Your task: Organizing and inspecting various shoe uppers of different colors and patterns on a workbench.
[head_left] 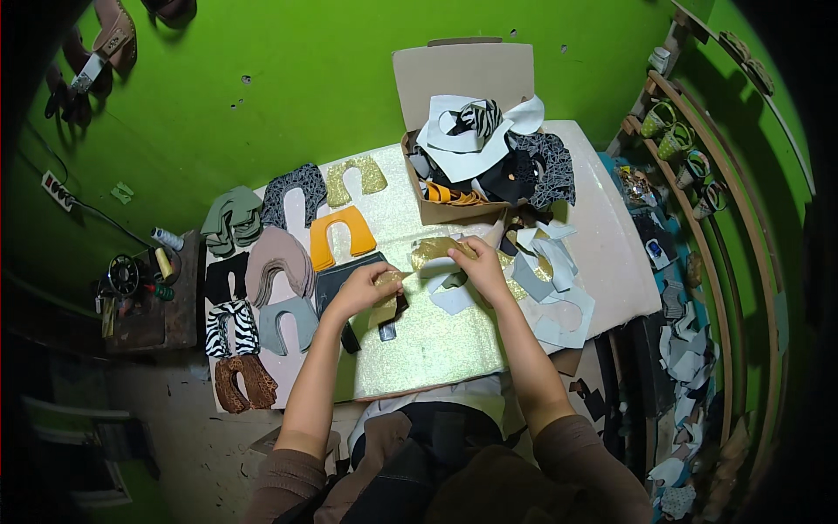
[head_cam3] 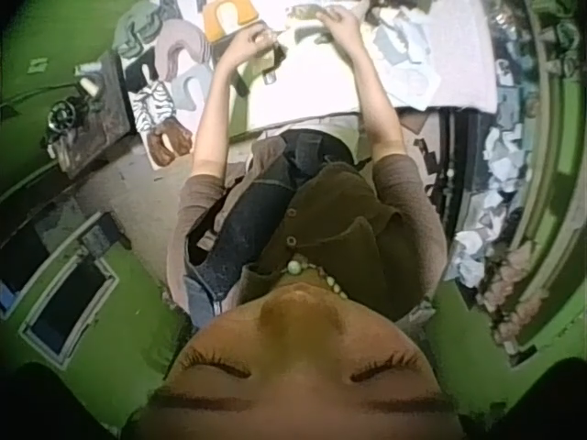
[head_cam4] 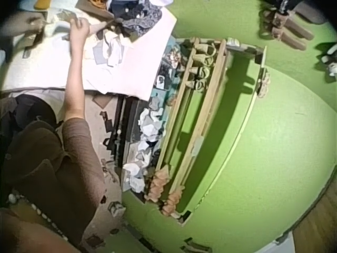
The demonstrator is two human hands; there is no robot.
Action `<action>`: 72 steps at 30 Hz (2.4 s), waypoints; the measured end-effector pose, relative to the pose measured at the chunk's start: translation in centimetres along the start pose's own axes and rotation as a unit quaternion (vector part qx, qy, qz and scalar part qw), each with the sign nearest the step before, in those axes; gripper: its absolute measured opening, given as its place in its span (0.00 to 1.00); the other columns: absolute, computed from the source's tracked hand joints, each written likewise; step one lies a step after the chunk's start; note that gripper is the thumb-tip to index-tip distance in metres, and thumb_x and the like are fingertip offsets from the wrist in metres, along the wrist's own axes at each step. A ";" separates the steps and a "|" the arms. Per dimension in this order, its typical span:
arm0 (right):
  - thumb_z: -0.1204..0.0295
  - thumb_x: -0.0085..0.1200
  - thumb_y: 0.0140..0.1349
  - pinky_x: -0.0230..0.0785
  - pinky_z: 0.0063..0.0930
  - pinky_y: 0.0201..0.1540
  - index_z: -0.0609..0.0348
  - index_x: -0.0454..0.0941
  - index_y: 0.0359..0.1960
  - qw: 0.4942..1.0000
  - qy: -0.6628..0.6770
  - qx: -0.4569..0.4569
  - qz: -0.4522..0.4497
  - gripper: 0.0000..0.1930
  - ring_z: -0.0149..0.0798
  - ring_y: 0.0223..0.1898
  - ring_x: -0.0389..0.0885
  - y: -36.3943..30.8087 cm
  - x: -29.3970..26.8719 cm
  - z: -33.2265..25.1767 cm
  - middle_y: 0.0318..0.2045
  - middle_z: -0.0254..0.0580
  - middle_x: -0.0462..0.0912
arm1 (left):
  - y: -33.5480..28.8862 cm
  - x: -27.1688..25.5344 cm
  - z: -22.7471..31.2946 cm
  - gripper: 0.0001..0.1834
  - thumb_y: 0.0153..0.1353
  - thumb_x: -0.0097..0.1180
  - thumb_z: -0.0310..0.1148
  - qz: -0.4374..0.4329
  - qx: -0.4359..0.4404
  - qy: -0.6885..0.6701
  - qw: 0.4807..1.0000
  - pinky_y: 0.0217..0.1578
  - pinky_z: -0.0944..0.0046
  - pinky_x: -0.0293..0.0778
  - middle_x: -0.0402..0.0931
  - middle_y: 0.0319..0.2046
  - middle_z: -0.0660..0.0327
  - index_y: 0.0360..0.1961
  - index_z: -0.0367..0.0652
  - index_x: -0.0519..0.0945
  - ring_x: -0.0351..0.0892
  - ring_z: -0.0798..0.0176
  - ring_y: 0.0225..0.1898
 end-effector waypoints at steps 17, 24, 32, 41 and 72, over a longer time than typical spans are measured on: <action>0.66 0.55 0.52 0.67 0.32 0.32 0.60 0.75 0.34 0.972 -0.153 -0.084 -0.157 0.11 0.45 0.27 0.77 -2.2 -1.7 -1.5 0.24 0.44 0.79 | 2.2 4.0 5.3 0.09 0.53 0.58 0.32 0.087 0.014 0.016 0.996 0.24 0.70 0.68 0.75 0.22 0.62 0.30 0.36 0.76 0.71 0.71 0.22; 0.69 0.55 0.51 0.63 0.37 0.42 0.60 0.74 0.36 0.928 -0.336 -0.162 0.014 0.12 0.45 0.37 0.73 -1.1 -9.7 0.9 0.32 0.44 0.75 | 3.2 7.8 2.4 0.11 0.61 0.49 0.33 0.102 -0.005 -0.231 0.968 0.32 0.69 0.74 0.78 0.30 0.55 0.39 0.38 0.67 0.78 0.67 0.32; 0.70 0.54 0.51 0.62 0.38 0.42 0.58 0.74 0.34 0.865 -0.480 -0.145 -0.028 0.10 0.45 0.39 0.72 0.2 -14.1 6.1 0.32 0.44 0.74 | 3.5 11.3 3.4 0.14 0.66 0.38 0.35 0.167 -0.013 -0.304 0.938 0.38 0.67 0.74 0.77 0.33 0.54 0.45 0.36 0.66 0.78 0.63 0.35; 0.69 0.52 0.51 0.67 0.37 0.42 0.58 0.76 0.32 0.841 -0.513 -0.125 -0.119 0.08 0.49 0.40 0.74 1.3 -14.2 6.4 0.34 0.45 0.78 | 2.9 12.0 3.3 0.15 0.67 0.33 0.36 0.223 -0.030 -0.323 0.919 0.39 0.66 0.74 0.77 0.36 0.54 0.43 0.36 0.67 0.78 0.63 0.36; 0.59 0.56 0.53 0.66 0.24 0.37 0.61 0.77 0.35 0.864 -0.112 -0.193 -0.451 0.17 0.30 0.31 0.76 -0.9 -7.6 -7.5 0.27 0.40 0.80 | 2.8 12.6 6.2 0.21 0.67 0.34 0.44 0.212 0.004 -0.334 0.918 0.46 0.66 0.68 0.74 0.40 0.58 0.50 0.39 0.67 0.74 0.66 0.43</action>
Point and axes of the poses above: each hand's wrist, its own y-axis towards the middle knuckle, its own x-axis out of the palm, z = x × y, the point moved 7 cm from there along y, towards the middle knuckle
